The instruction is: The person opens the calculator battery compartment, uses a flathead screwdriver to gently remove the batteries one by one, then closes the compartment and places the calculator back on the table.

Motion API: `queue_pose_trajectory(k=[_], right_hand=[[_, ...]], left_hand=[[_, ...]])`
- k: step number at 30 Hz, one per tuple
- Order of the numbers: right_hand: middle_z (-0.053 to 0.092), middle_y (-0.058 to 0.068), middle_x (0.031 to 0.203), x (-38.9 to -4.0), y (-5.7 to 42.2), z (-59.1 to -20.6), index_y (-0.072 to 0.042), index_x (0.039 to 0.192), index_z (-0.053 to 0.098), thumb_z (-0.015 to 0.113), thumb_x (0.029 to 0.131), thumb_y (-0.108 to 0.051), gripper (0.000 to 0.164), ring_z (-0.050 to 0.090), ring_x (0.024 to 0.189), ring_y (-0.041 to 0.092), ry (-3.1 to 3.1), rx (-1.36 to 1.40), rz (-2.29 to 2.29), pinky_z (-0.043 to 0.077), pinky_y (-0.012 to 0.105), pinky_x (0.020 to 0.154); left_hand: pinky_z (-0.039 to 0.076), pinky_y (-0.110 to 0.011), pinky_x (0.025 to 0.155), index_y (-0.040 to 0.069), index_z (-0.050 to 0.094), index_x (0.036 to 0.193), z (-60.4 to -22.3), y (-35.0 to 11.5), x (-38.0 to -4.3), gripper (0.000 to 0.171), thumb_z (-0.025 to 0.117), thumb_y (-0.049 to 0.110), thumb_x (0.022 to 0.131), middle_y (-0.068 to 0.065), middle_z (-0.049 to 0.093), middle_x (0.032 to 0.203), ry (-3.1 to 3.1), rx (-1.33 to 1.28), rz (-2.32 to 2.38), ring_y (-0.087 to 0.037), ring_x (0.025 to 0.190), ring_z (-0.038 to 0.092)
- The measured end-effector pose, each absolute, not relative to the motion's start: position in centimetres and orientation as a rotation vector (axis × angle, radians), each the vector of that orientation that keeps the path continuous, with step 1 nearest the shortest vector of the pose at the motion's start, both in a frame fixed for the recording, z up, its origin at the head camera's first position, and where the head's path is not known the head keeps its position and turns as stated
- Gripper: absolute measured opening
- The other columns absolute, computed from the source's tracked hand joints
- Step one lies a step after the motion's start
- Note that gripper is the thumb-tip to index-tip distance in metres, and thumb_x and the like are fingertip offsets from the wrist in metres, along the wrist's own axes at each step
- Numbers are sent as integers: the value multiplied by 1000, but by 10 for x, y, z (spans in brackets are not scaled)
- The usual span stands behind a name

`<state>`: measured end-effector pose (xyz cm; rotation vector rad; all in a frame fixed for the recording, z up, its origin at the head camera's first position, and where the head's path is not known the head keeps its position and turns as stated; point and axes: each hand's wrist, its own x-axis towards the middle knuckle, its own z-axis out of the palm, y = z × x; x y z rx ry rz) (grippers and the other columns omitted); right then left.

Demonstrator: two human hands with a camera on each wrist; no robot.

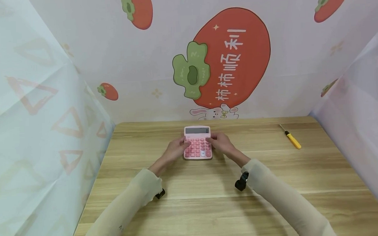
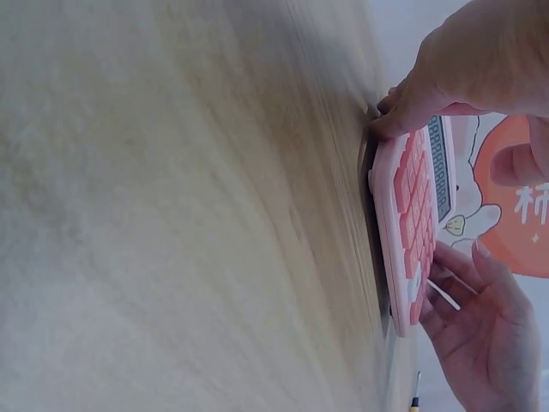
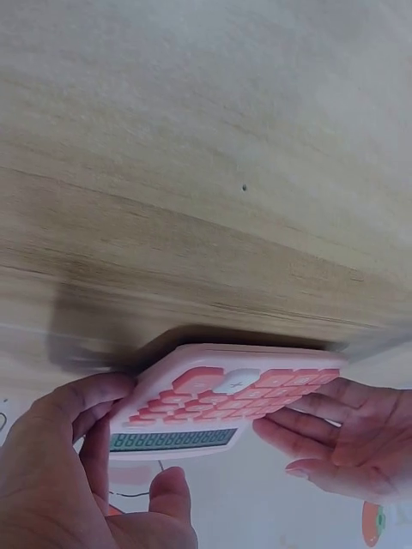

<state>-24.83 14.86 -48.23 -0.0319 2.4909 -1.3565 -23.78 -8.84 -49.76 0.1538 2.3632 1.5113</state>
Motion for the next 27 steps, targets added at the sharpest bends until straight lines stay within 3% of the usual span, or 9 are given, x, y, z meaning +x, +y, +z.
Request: queue_pose_trajectory(k=[8, 21, 27], right_hand=[[67, 11, 97, -248, 154, -485, -2, 129, 72, 57, 111, -25, 33, 60, 88, 24, 2495, -40, -1346, 45, 25, 68], [70, 11, 112, -249, 159, -483, -2, 130, 71, 56, 111, -26, 34, 64, 100, 25, 2501, -5, -1326, 54, 29, 81], [70, 15, 126, -253, 160, -484, -1, 144, 63, 55, 112, -26, 42, 65, 106, 26, 2506, 21, -1329, 58, 35, 90]], left_hand=[[28, -48, 128, 2, 33, 163, -497, -85, -233, 66, 56, 34, 110, -16, 37, 167, 2362, 153, 1492, -34, 158, 30], [32, -46, 126, -3, 29, 163, -500, -79, -231, 68, 56, 31, 110, -20, 41, 164, 2431, 194, 1466, -33, 155, 35], [32, -46, 126, -1, 28, 164, -498, -78, -230, 67, 54, 31, 111, -20, 39, 165, 2420, 176, 1476, -33, 156, 34]])
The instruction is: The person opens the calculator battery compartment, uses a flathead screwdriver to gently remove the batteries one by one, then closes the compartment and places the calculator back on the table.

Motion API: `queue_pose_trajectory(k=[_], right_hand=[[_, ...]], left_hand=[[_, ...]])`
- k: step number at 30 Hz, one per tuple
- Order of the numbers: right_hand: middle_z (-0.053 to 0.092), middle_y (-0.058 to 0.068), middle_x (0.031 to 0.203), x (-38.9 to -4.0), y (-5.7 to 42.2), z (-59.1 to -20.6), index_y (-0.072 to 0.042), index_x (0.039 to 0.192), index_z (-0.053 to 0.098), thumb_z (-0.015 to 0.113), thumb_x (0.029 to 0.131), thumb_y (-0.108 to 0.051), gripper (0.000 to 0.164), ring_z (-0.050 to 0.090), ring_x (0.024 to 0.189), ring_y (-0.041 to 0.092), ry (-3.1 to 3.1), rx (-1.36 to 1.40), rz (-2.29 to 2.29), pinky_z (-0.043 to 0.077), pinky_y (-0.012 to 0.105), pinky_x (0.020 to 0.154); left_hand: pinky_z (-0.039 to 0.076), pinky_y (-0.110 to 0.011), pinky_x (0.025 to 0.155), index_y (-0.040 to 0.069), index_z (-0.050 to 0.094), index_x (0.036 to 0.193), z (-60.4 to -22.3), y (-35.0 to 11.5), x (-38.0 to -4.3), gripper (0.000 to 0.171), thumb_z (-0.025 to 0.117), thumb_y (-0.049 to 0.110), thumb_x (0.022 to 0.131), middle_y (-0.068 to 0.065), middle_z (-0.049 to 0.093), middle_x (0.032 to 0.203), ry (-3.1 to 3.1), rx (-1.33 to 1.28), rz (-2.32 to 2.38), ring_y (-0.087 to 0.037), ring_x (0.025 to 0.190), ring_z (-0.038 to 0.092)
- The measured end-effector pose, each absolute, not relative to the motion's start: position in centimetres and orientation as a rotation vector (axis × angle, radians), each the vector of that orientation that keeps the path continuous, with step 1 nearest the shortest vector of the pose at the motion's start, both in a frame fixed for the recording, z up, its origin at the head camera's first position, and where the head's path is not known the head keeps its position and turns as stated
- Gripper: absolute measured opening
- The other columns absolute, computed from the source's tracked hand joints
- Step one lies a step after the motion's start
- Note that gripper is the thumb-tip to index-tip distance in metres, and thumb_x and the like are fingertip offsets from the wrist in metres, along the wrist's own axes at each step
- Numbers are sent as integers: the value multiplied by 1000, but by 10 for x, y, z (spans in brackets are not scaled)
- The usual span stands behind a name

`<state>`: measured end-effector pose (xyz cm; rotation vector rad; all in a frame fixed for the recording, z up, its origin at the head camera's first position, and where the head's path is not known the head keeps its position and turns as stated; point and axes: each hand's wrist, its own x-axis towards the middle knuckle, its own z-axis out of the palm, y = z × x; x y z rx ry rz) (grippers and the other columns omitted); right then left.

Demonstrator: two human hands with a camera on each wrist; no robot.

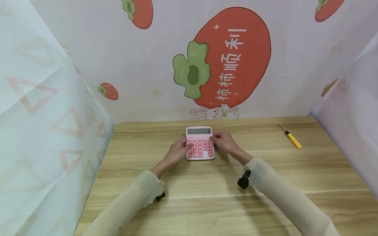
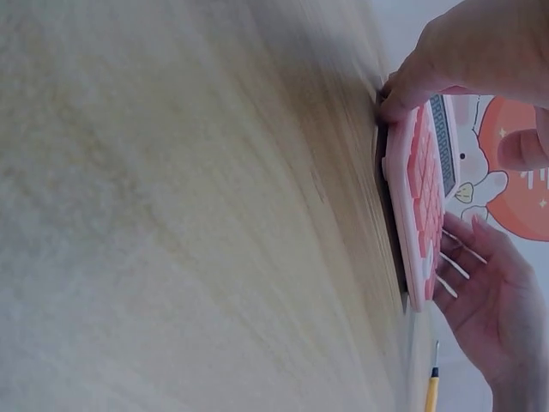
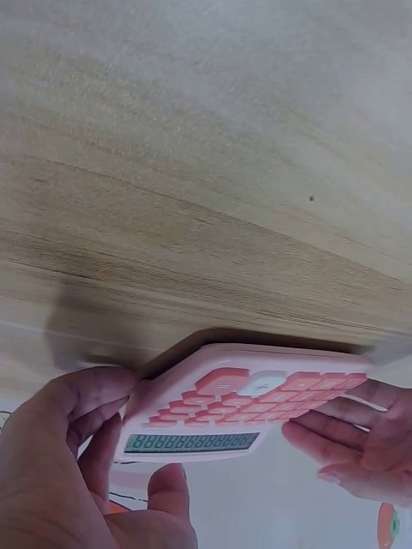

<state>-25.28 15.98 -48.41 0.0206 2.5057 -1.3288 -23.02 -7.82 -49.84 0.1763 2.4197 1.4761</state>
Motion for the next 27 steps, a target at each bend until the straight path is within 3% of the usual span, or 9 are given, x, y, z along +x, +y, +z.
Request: queue_pose_trajectory(k=[5, 9, 11, 18, 27], right_hand=[[67, 18, 134, -256, 160, -485, 1, 149, 56, 56, 111, -29, 49, 63, 108, 27, 2530, 14, -1336, 59, 34, 90], [67, 18, 126, -260, 162, -488, 1, 147, 58, 56, 111, -30, 47, 63, 102, 26, 2555, -19, -1329, 57, 31, 82], [67, 17, 119, -262, 163, -489, 0, 142, 61, 56, 111, -29, 43, 62, 98, 26, 2568, -33, -1329, 55, 31, 78], [60, 23, 143, -272, 167, -489, 3, 153, 49, 58, 110, -32, 57, 62, 115, 32, 2567, -19, -1318, 58, 42, 99], [67, 15, 117, -284, 166, -491, -2, 142, 62, 60, 110, -30, 43, 61, 97, 27, 2536, -48, -1350, 53, 26, 73]], left_hand=[[34, -48, 126, 4, 37, 163, -496, -81, -228, 60, 53, 29, 111, -19, 45, 162, 2453, 210, 1467, -35, 154, 39], [35, -53, 125, 5, 43, 161, -495, -86, -224, 57, 53, 31, 111, -22, 48, 160, 2467, 205, 1462, -39, 151, 43], [34, -54, 125, 4, 39, 162, -495, -89, -223, 62, 53, 35, 111, -23, 45, 162, 2448, 169, 1460, -40, 151, 42], [35, -54, 124, 0, 38, 161, -493, -89, -218, 62, 54, 31, 110, -25, 45, 161, 2412, 164, 1466, -40, 150, 44], [30, -50, 127, 0, 33, 164, -490, -81, -216, 64, 53, 28, 111, -22, 41, 165, 2367, 186, 1475, -37, 154, 38]])
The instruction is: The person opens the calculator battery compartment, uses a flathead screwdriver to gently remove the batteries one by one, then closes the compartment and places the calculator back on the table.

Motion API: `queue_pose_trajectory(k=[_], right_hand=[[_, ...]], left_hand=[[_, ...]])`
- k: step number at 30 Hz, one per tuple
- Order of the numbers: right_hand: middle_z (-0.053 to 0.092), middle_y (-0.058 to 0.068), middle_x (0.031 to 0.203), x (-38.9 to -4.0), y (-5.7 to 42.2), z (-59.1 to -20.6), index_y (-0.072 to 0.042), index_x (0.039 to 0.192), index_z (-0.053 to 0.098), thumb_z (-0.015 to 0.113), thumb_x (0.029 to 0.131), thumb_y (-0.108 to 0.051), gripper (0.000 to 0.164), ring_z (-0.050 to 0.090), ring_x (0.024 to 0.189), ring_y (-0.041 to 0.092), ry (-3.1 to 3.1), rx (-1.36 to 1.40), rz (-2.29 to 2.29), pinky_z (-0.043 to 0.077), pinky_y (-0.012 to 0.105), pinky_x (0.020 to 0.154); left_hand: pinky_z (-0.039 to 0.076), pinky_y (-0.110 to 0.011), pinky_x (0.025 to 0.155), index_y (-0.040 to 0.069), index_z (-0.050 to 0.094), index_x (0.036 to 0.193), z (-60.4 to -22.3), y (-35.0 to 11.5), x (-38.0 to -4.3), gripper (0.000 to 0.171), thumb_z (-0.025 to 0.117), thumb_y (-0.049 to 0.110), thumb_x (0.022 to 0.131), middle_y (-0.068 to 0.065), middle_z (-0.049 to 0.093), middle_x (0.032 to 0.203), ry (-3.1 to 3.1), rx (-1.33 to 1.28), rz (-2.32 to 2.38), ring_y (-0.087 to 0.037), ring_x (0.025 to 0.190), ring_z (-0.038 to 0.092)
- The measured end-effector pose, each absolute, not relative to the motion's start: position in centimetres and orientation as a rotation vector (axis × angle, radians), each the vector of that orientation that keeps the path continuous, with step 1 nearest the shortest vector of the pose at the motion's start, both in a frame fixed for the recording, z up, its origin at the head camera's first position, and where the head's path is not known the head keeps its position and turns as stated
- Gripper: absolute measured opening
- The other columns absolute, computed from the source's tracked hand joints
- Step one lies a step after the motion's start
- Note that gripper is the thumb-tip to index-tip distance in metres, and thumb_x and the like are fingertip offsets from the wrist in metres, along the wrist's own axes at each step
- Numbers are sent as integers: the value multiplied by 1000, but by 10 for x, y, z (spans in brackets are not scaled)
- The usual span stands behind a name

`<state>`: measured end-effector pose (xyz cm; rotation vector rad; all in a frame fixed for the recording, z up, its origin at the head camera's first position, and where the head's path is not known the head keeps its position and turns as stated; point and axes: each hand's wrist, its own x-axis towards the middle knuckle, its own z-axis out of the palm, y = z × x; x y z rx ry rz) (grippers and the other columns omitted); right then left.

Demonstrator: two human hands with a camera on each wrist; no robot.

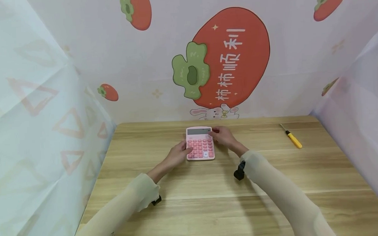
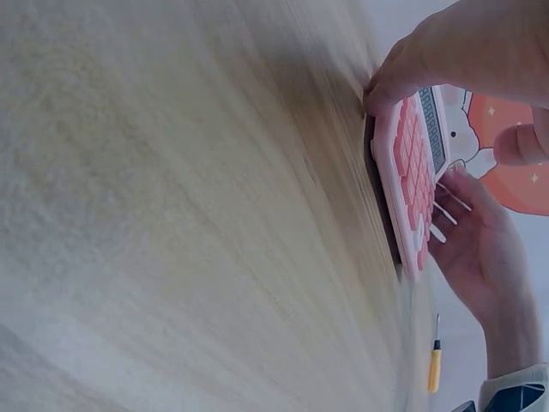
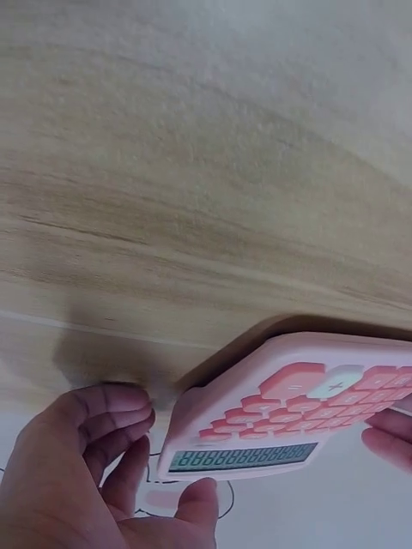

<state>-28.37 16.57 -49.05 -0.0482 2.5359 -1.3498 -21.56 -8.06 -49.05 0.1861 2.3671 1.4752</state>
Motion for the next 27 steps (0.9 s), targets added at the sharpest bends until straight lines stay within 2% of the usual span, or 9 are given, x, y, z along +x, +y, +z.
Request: queue_pose_trajectory(k=[5, 9, 13, 20, 27], right_hand=[[64, 13, 106, -287, 162, -491, -3, 130, 69, 59, 110, -27, 32, 60, 93, 28, 2522, -43, -1378, 48, 27, 70], [62, 13, 102, -288, 160, -492, -2, 128, 70, 59, 110, -24, 31, 59, 93, 29, 2520, -47, -1397, 46, 29, 72], [64, 12, 103, -289, 157, -495, -1, 127, 70, 58, 110, -24, 32, 58, 94, 26, 2541, -54, -1401, 45, 29, 75], [62, 12, 99, -290, 153, -502, 1, 113, 69, 55, 112, -24, 29, 56, 86, 22, 2603, -5, -1411, 44, 28, 71], [64, 13, 103, -288, 153, -503, 0, 113, 66, 55, 112, -25, 27, 58, 91, 24, 2580, 51, -1442, 46, 28, 74]], left_hand=[[29, -51, 128, 0, 30, 165, -492, -81, -215, 65, 51, 30, 111, -21, 40, 166, 2347, 163, 1482, -37, 155, 36], [29, -50, 128, 2, 31, 165, -493, -80, -216, 64, 52, 30, 111, -20, 40, 166, 2330, 152, 1495, -37, 156, 35], [28, -51, 128, 3, 31, 165, -493, -79, -217, 64, 52, 29, 111, -20, 40, 166, 2327, 132, 1503, -37, 156, 34], [26, -50, 129, 3, 27, 166, -495, -74, -218, 67, 52, 31, 111, -19, 35, 169, 2340, 100, 1477, -36, 158, 30], [29, -51, 128, 3, 33, 165, -494, -69, -219, 62, 51, 31, 112, -18, 39, 167, 2367, 83, 1508, -36, 157, 33]])
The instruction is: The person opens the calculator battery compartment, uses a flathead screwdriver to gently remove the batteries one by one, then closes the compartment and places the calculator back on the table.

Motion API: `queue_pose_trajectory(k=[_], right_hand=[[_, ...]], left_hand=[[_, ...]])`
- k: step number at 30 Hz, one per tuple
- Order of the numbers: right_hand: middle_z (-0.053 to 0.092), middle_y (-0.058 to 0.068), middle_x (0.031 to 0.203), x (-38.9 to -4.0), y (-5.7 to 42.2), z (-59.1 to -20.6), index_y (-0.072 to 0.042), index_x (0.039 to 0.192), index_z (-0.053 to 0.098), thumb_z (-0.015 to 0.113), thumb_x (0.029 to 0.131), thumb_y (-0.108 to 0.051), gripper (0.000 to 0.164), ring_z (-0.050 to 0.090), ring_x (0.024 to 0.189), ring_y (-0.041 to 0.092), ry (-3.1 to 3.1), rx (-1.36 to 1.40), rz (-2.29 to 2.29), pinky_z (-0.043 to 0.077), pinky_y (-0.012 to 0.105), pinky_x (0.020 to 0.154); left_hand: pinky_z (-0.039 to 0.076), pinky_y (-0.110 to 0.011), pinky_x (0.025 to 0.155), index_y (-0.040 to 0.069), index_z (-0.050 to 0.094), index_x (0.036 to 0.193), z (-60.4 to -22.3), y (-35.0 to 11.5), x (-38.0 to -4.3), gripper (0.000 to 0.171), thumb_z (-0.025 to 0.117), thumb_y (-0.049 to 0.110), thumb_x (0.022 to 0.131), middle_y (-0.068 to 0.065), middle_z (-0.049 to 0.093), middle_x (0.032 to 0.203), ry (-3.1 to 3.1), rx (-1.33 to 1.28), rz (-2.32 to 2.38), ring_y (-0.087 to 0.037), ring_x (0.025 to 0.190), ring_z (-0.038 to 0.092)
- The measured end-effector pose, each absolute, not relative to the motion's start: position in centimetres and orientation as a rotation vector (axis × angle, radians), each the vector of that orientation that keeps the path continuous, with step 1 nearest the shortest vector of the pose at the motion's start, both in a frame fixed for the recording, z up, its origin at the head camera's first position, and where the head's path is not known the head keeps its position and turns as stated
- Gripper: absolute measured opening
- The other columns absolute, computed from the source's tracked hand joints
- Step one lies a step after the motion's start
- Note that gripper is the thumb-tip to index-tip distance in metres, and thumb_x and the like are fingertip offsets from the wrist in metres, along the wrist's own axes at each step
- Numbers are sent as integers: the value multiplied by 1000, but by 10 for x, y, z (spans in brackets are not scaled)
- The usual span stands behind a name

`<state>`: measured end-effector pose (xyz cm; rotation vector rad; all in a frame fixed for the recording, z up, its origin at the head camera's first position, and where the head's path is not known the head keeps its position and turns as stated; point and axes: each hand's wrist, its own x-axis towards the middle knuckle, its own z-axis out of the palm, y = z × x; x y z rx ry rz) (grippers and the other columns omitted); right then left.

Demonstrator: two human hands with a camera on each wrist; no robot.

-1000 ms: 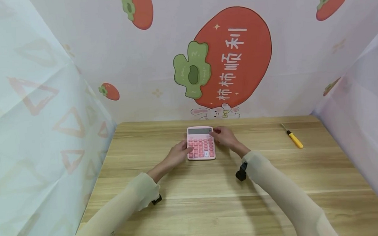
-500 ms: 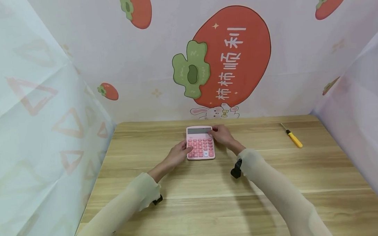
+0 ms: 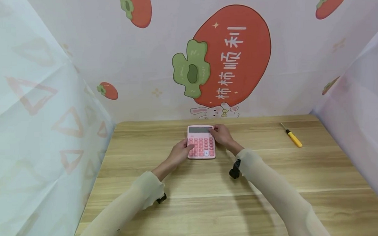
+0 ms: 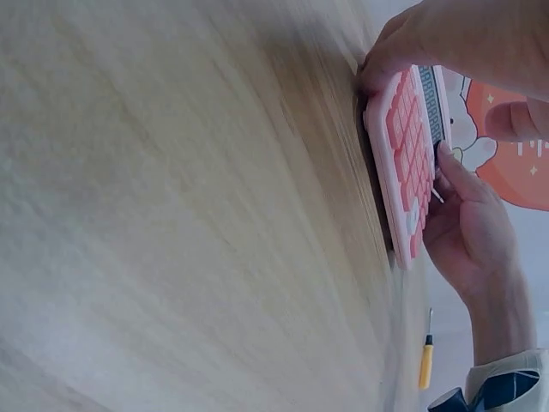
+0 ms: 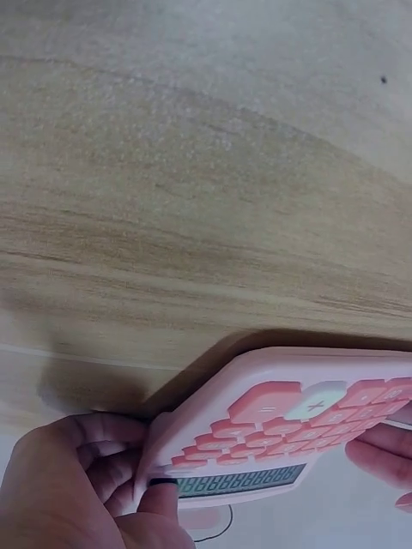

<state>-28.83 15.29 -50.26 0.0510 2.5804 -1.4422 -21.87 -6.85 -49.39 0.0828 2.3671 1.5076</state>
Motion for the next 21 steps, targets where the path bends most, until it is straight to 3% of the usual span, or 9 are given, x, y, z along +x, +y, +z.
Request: queue_pose_trajectory(k=[21], right_hand=[[62, 8, 86, -284, 155, -489, -2, 106, 67, 56, 112, -23, 24, 53, 72, 18, 2627, -13, -1456, 40, 27, 60]], left_hand=[[26, -49, 129, 1, 28, 166, -492, -64, -217, 64, 50, 28, 112, -18, 35, 169, 2379, 93, 1572, -34, 158, 29]])
